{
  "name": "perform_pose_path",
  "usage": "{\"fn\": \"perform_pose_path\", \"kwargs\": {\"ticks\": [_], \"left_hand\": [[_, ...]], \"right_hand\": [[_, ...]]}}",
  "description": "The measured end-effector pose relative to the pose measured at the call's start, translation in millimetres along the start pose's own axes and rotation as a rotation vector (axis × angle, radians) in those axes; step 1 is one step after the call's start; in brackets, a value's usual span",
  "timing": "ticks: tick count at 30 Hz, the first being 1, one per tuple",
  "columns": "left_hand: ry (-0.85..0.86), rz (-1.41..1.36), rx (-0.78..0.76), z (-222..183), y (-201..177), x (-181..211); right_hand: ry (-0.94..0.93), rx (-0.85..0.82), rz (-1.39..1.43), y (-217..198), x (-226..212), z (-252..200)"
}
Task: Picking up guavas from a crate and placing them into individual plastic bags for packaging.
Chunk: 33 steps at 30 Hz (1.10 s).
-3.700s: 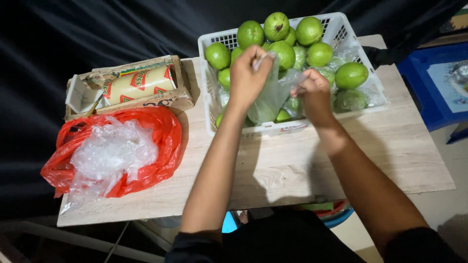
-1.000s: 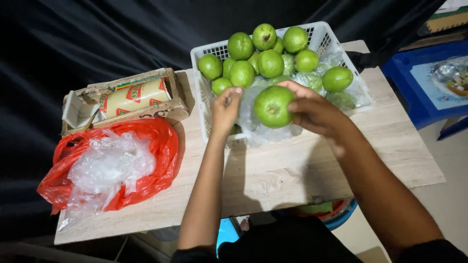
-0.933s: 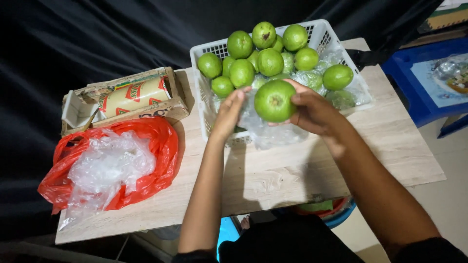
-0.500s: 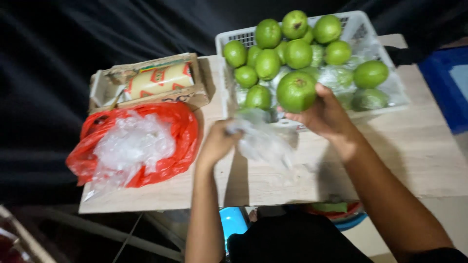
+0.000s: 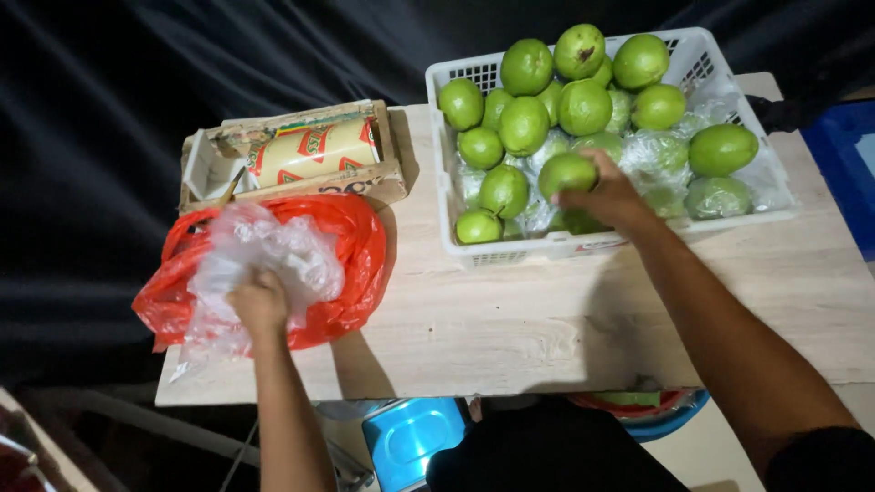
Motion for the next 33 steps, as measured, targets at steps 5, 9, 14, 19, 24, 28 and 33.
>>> {"fn": "perform_pose_path", "kwargs": {"ticks": [5,9,14,19,24,28,33], "left_hand": [[-0.131,0.349,-0.510,-17,33,45],[-0.083,0.397,-0.591,3,56,31],[0.088,0.507,-0.752,34,98,-9],[-0.095,0.345,-0.716,20,-19,56],[-0.072,0.290,-0.397,9,-106,102],[-0.103,0.062,-0.323,-9,-156,133],[0.027,-0.050,-0.137,-25,-179,148]], "right_hand": [[0.086,-0.125,-0.369,13,24,22],[0.004,-0.178,-0.536,14,46,40],[-0.026,-0.178,-0.522,21,33,42],[-0.007,-0.135,-0.545,30,32,48],[0.019,-0.135,-0.614,30,40,59],[0.018,-0.092,-0.668,24,32,49],[-0.121,0.144,-0.955,-8,44,57]]}}
Point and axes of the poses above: each hand's wrist, its own z-axis towards the middle knuckle, its own y-axis out of the palm, x = y × z, the point moved 5 cm from there along z, towards the middle knuckle, and after that the axes turned 12 degrees about -x, right-handed, at the moved point
